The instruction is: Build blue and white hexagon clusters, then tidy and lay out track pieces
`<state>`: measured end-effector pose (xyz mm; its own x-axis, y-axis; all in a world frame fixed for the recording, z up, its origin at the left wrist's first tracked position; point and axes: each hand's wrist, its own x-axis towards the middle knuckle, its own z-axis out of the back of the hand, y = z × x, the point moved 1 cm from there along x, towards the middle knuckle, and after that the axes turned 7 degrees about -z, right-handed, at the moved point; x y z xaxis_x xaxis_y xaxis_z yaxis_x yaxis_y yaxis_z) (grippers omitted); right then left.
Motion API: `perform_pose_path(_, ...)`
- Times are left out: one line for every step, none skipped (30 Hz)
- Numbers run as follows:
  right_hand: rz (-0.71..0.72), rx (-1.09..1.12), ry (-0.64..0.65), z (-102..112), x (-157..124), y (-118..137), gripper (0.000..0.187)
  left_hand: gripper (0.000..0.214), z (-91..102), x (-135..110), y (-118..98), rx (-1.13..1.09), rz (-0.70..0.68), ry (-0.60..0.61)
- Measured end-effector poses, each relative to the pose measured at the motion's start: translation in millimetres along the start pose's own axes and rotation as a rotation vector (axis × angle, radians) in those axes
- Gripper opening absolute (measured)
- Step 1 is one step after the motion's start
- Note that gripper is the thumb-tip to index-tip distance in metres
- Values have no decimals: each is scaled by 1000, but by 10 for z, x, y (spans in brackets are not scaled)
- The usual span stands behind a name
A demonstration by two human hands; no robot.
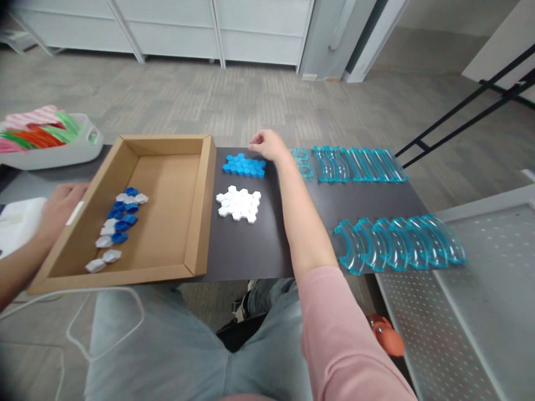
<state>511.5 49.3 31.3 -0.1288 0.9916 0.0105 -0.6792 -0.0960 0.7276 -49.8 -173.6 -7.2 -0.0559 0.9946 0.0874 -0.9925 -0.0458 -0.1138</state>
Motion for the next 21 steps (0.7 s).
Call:
perform_pose_path(-5, 2, 8, -16, 14, -13, 22, 76, 4, -3, 11, -12, 1, 2)
perform_pose_path(-12, 4, 19, -31, 23, -25, 23, 76, 10, -4, 17, -22, 7, 4)
perform_pose_path(-20, 4, 34, -46, 29, -35, 24, 76, 17, -5, 20, -28, 16, 8)
perform_pose_path(-29, 6, 55, -60, 30, -44, 26, 75, 23, -4, 22, -31, 26, 11)
perform_pose_path(-36, 14, 77, -72, 29, -54, 27, 74, 28, -2, 21, -33, 33, 10)
perform_pose_path(-43, 33, 98, -81, 27, -63, 27, 73, 32, -1, 19, -37, 36, 6)
perform_pose_path(-49, 63, 115, -88, 23, -72, 26, 72, 36, -1, 15, -43, 39, -2)
perform_pose_path(-57, 99, 127, -91, 19, -83, 25, 70, 41, -1, 10, -49, 42, -8)
perform_pose_path(-67, 138, 131, -92, 17, -94, 25, 69, 46, -3, 1, -55, 45, -12)
perform_pose_path(-78, 172, 130, -92, 15, -106, 25, 68, 53, -6, -10, -57, 48, -12)
perform_pose_path(-88, 197, 125, -91, 14, -119, 26, 68, 62, -9, -23, -57, 50, -7)
perform_pose_path(-94, 213, 117, -90, 13, -131, 28, 68, 71, -11, -38, -53, 53, -1)
perform_pose_path(-95, 220, 109, -89, 13, -142, 29, 69, 79, -14, -52, -45, 61, 6)
perform_pose_path(-92, 219, 101, -89, 13, -151, 30, 70, 87, -15, -64, -38, 71, 14)
perform_pose_path(-86, 213, 94, -90, 11, -158, 30, 70, 93, -15, -74, -29, 80, 18)
perform_pose_path(-78, 206, 91, -90, 8, -162, 29, 70, 97, -13, -80, -21, 84, 23)
perform_pose_path(-70, 200, 95, -89, 2, -162, 28, 70, 98, -10, -82, -13, 83, 23)
perform_pose_path(-64, 198, 104, -87, -5, -159, 27, 71, 96, -6, -80, -6, 77, 25)
perform_pose_path(-61, 203, 116, -84, -15, -153, 26, 72, 92, -2, -74, 1, 66, 25)
perform_pose_path(-59, 214, 128, -80, -26, -144, 25, 73, 86, 1, -66, 8, 56, 28)
perform_pose_path(-59, 228, 136, -74, -37, -134, 23, 73, 80, 4, -57, 16, 49, 31)
